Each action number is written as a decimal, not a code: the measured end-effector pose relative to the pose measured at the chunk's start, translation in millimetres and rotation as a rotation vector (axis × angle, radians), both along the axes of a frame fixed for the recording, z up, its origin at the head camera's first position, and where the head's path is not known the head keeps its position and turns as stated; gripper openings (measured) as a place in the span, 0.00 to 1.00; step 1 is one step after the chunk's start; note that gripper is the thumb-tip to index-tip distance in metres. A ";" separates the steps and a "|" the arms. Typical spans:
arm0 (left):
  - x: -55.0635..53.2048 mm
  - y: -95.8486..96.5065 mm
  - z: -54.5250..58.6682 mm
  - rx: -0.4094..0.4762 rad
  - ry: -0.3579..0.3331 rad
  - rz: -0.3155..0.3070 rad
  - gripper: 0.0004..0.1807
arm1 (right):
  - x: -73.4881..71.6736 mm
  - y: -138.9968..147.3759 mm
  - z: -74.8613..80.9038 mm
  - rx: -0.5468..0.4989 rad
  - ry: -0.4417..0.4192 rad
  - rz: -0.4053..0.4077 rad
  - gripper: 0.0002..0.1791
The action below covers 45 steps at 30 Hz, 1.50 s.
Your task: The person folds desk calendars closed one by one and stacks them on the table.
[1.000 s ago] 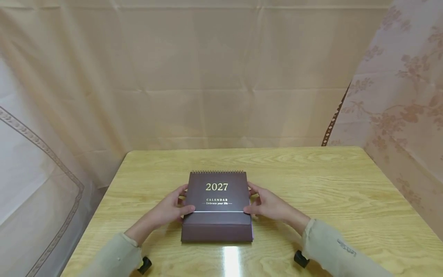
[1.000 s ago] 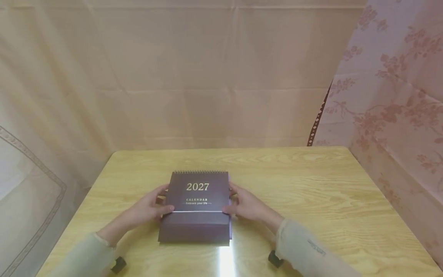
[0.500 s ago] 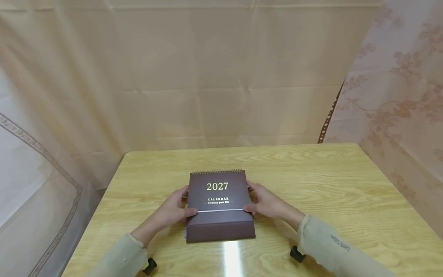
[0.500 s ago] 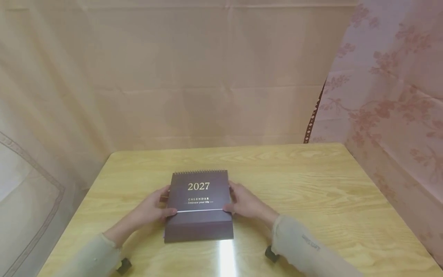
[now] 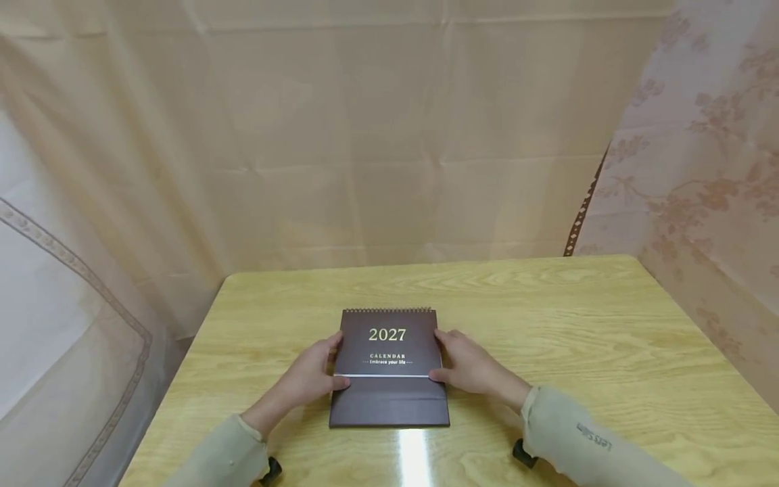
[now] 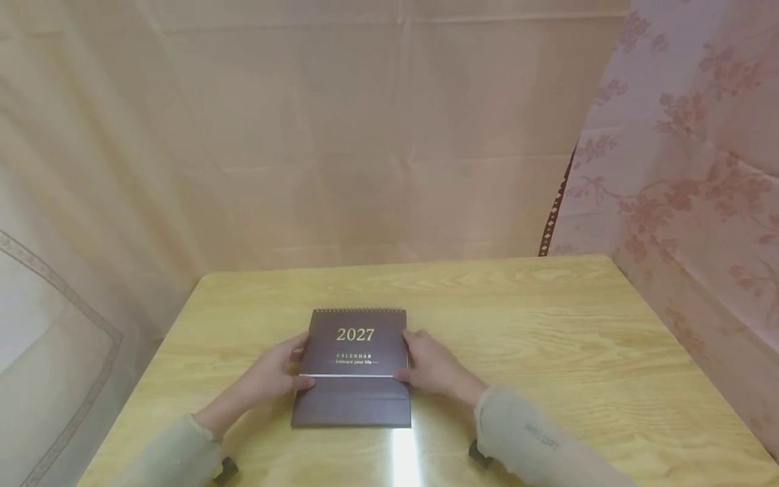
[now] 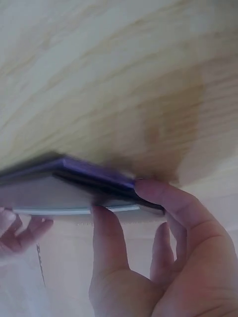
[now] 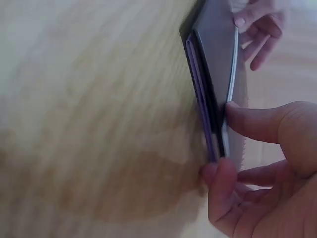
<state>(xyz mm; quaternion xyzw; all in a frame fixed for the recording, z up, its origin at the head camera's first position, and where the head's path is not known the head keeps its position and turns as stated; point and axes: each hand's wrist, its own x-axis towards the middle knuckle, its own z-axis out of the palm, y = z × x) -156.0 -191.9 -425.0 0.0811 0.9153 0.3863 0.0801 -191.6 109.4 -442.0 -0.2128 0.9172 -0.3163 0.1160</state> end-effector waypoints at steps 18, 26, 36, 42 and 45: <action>-6.3 -9.6 -3.2 -0.142 -0.018 0.063 0.43 | -0.8 -21.5 5.8 0.192 0.171 0.032 0.37; -5.3 -8.4 -1.1 -0.155 -0.032 0.061 0.41 | 2.3 -24.2 10.3 0.218 0.200 0.059 0.33; -12.6 -4.8 0.4 -0.198 -0.065 0.057 0.41 | -0.7 -23.1 11.0 0.251 0.201 0.058 0.28; -16.1 -3.8 0.6 -0.198 -0.084 0.049 0.42 | -0.6 -20.8 9.6 0.245 0.219 0.054 0.24; -16.9 -3.5 0.9 -0.194 -0.087 0.046 0.42 | -0.9 -20.2 8.9 0.251 0.232 0.055 0.22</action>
